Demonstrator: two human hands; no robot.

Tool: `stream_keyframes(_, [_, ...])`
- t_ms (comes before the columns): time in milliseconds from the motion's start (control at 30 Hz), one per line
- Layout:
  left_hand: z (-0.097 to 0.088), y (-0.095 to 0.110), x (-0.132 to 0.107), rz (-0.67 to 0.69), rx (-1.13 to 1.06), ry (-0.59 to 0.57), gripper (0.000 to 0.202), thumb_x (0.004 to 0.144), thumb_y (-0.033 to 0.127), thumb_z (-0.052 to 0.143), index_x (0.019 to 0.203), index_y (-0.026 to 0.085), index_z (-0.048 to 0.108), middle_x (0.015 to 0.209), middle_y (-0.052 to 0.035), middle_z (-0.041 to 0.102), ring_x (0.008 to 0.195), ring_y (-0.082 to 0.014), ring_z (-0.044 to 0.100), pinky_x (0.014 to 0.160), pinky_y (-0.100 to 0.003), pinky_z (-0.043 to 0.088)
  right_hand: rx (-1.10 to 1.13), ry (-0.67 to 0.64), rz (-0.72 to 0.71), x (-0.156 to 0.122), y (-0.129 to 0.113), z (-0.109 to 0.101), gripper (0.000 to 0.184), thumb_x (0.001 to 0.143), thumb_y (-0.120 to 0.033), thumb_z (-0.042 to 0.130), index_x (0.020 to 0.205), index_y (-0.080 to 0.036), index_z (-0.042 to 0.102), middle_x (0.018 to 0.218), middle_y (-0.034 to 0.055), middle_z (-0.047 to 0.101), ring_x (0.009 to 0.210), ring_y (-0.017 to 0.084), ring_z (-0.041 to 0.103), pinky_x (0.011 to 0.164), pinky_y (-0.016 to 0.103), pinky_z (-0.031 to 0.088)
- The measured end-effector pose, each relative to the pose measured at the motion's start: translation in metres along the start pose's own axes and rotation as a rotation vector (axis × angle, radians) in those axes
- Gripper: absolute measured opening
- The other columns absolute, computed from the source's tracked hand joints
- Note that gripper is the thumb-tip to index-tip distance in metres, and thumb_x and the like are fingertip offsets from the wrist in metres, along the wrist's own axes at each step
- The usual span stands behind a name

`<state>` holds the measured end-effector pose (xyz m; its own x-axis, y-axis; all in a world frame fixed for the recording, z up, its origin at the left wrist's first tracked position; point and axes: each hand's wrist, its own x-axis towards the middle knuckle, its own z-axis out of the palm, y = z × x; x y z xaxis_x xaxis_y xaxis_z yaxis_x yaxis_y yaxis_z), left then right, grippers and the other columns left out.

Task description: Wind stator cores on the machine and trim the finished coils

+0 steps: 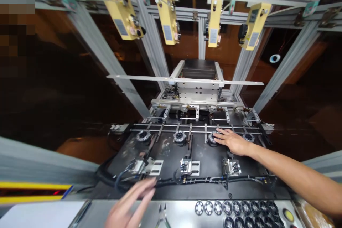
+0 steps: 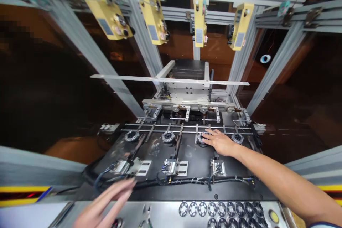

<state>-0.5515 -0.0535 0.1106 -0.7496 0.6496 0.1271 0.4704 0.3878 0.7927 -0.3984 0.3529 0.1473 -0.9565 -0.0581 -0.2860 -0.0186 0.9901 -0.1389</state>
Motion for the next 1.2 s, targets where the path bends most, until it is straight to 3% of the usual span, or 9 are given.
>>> stream_keyframes(100, [0.020,0.008,0.081,0.388,0.349,-0.073,0.042,0.101,0.035,0.045,0.134,0.016,0.062,0.140,-0.0116,0.064,0.136,-0.0265,0.054,0.116,-0.045,0.043,-0.011,0.021,-0.003,0.001,-0.001,0.002,0.075,0.080,0.002,0.043,0.150,-0.023,0.047,0.161,0.0062,0.037,0.154,0.031,0.020,0.121,0.057,0.027])
stream_keyframes(167, [0.040,0.010,0.119,0.465,0.513,-0.165,0.041,0.101,0.027,0.044,0.137,0.014,0.058,0.150,-0.0117,0.055,0.147,-0.0295,0.040,0.118,-0.051,0.038,-0.014,0.033,-0.011,0.002,0.000,0.004,0.075,0.079,0.002,0.043,0.149,-0.023,0.048,0.160,0.0068,0.038,0.154,0.031,0.021,0.121,0.057,0.028])
stream_keyframes(233, [0.058,0.008,0.138,0.466,0.574,-0.201,0.043,0.100,0.024,0.047,0.141,0.015,0.054,0.153,-0.0118,0.052,0.148,-0.0313,0.037,0.118,-0.056,0.035,-0.013,0.045,-0.019,0.003,0.002,0.007,0.074,0.080,0.002,0.044,0.149,-0.023,0.048,0.160,0.0071,0.039,0.154,0.031,0.021,0.121,0.057,0.028])
stream_keyframes(367, [0.073,-0.002,0.141,0.442,0.628,-0.248,0.049,0.098,0.019,0.047,0.146,0.017,0.048,0.156,-0.0110,0.048,0.149,-0.0313,0.037,0.118,-0.060,0.032,-0.007,0.065,-0.028,0.005,0.006,0.013,0.072,0.081,0.002,0.043,0.149,-0.023,0.048,0.160,0.0080,0.039,0.154,0.031,0.021,0.120,0.058,0.029])
stream_keyframes(567, [0.068,-0.010,0.142,0.428,0.634,-0.281,0.062,0.088,0.014,0.056,0.148,0.023,0.046,0.159,-0.0081,0.045,0.150,-0.0329,0.034,0.118,-0.061,0.032,-0.039,0.057,-0.044,0.005,0.005,0.010,0.065,0.086,-0.001,0.042,0.149,-0.016,0.048,0.159,0.0107,0.040,0.154,0.033,0.021,0.120,0.058,0.027])
stream_keyframes(800, [0.072,-0.019,0.142,0.424,0.587,-0.282,0.062,0.091,0.013,0.050,0.151,0.024,0.041,0.161,-0.0078,0.042,0.152,-0.0308,0.029,0.120,-0.059,0.031,-0.061,0.051,-0.061,0.003,0.010,0.013,0.074,0.082,0.002,0.041,0.152,-0.020,0.042,0.162,0.0056,0.035,0.155,0.028,0.017,0.121,0.056,0.026])
stream_keyframes(967, [0.075,-0.022,0.142,0.407,0.562,-0.295,0.062,0.090,0.013,0.051,0.151,0.022,0.042,0.161,-0.0090,0.041,0.153,-0.0324,0.028,0.121,-0.059,0.030,-0.087,0.063,-0.077,0.005,0.013,0.019,0.076,0.080,0.000,0.046,0.153,-0.021,0.041,0.162,0.0070,0.035,0.154,0.028,0.020,0.120,0.053,0.028])
stream_keyframes(1200, [0.075,-0.009,0.144,0.389,0.540,-0.313,0.070,0.083,0.010,0.060,0.150,0.018,0.044,0.160,-0.0150,0.040,0.151,-0.0357,0.032,0.119,-0.058,0.033,-0.200,0.157,-0.121,0.012,0.007,0.018,0.051,0.091,-0.006,0.049,0.140,-0.015,0.058,0.151,0.0154,0.051,0.149,0.029,0.034,0.118,0.051,0.035])
